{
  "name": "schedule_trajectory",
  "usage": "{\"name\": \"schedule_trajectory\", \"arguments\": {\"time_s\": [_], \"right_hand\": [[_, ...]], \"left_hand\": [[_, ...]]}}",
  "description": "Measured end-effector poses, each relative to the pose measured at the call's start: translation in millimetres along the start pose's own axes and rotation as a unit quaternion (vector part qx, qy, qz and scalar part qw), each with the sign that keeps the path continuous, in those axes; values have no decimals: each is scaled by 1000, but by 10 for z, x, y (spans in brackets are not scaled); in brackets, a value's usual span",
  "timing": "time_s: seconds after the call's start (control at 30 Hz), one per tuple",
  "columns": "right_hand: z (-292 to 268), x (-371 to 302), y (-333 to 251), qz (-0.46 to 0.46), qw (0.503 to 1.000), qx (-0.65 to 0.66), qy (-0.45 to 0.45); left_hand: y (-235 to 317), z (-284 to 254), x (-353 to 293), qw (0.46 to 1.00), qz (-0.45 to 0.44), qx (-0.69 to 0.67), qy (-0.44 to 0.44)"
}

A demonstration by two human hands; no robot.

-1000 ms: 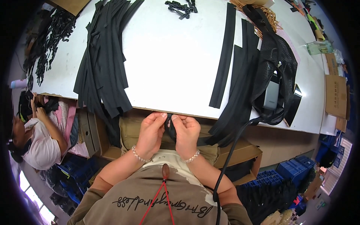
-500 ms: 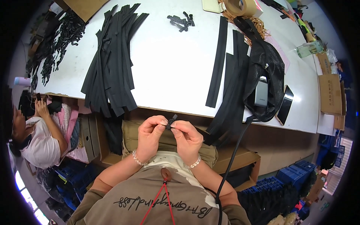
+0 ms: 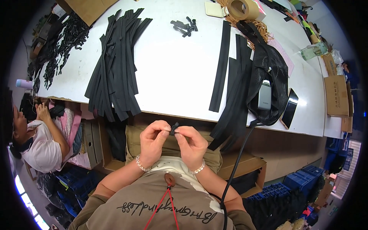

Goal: Attaching small plastic buckles or clips to black elastic straps.

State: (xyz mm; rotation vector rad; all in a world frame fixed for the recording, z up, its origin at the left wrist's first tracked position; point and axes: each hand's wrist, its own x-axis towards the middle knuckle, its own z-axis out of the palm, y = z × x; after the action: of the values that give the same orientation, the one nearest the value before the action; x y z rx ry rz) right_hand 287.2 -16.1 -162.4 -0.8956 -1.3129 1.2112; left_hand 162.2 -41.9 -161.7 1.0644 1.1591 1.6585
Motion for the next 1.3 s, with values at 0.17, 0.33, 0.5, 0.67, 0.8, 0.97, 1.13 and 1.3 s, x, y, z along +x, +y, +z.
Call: {"name": "schedule_trajectory", "arguments": {"time_s": [0.17, 0.33, 0.5, 0.67, 0.8, 0.97, 1.13, 1.3], "right_hand": [[22, 26, 108, 282, 952, 105, 48], [56, 135, 189, 337, 930, 128, 70], [70, 138, 273, 335, 923, 168, 82], [27, 164, 237, 346, 920, 174, 60], [-107, 157, 49, 301, 946, 85, -81], [-133, 256, -157, 231, 956, 0, -180], [-112, 388, -218, 301, 898, 206, -246], [-166, 467, -189, 348, 844, 244, -327]], "left_hand": [[-138, -36, -17, 928, -333, -144, 82], [-283, -48, 68, 916, -356, -153, 103], [-316, -35, 116, 917, -350, -149, 120], [-217, -126, 192, 887, -407, -213, 54], [150, -271, 319, 912, -394, -60, -95], [390, -355, 509, 904, -379, 12, -195], [563, -275, 564, 911, -360, 49, -195], [641, -249, 593, 913, -327, 104, -220]]}}
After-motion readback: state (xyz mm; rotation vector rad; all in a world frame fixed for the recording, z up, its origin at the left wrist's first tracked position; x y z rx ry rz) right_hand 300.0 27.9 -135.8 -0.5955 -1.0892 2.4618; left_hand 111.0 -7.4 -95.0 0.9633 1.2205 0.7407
